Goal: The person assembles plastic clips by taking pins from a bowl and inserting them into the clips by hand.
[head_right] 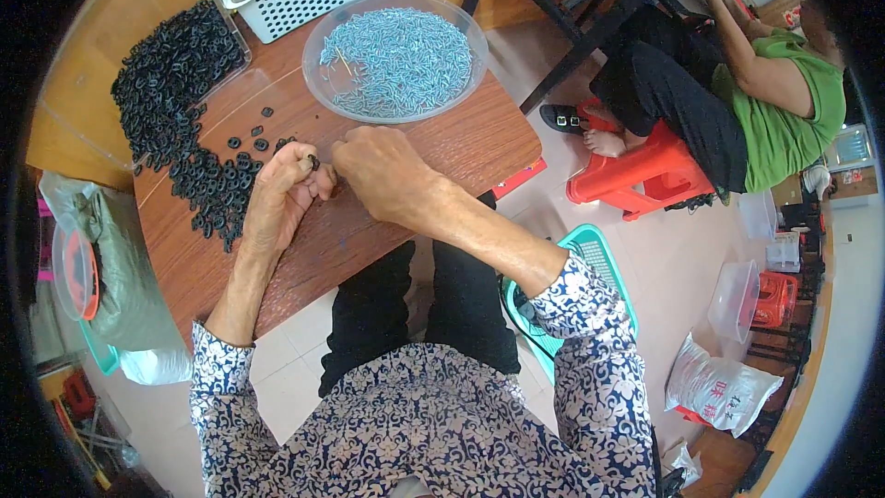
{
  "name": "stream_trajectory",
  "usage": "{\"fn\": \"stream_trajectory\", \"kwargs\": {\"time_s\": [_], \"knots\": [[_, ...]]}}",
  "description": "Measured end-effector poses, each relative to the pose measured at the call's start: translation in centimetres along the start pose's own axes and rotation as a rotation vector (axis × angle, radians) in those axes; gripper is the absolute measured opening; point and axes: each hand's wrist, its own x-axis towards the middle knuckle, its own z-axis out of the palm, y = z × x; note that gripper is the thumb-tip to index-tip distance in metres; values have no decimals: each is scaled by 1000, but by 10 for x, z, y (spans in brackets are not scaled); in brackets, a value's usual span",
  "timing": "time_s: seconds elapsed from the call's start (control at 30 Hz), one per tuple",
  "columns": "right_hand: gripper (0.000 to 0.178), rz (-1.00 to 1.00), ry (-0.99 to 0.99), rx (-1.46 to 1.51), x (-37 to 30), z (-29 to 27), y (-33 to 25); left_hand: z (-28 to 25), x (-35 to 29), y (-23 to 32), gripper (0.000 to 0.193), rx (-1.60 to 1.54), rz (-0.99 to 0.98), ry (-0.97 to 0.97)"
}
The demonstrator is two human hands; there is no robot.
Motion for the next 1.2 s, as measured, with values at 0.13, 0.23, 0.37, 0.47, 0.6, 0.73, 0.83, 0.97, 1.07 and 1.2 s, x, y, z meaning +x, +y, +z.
{"fn": "stream_trajectory", "kwargs": {"time_s": [0.13,0.23,0.37,0.47,0.6,0.73,0.83,0.97,1.07,1.2], "knots": [[8,1,-31,-68,1,-6,-7,0,0,-1,12,1,-12,0],[8,22,-41,-107,1,-8,-11,1,1,0,12,6,-14,-5],[10,28,-88,-179,3,-7,-10,2,0,2,12,35,-13,-1],[6,4,-57,-133,4,-9,-12,1,-1,1,13,31,-10,1],[3,-18,-121,-204,9,-8,-14,3,0,1,12,24,-8,-20],[8,-40,-169,-268,16,-6,-15,3,-1,1,12,-4,-9,17],[6,-59,-119,-216,17,-4,-5,0,0,0,12,18,3,-50],[4,-73,5,-75,15,4,6,-1,1,-1,12,31,-11,-25],[2,-43,9,222,10,-1,6,-2,0,-1,18,41,-3,-16],[6,81,37,457,-3,5,13,-1,1,0,13,18,4,-10]]}}
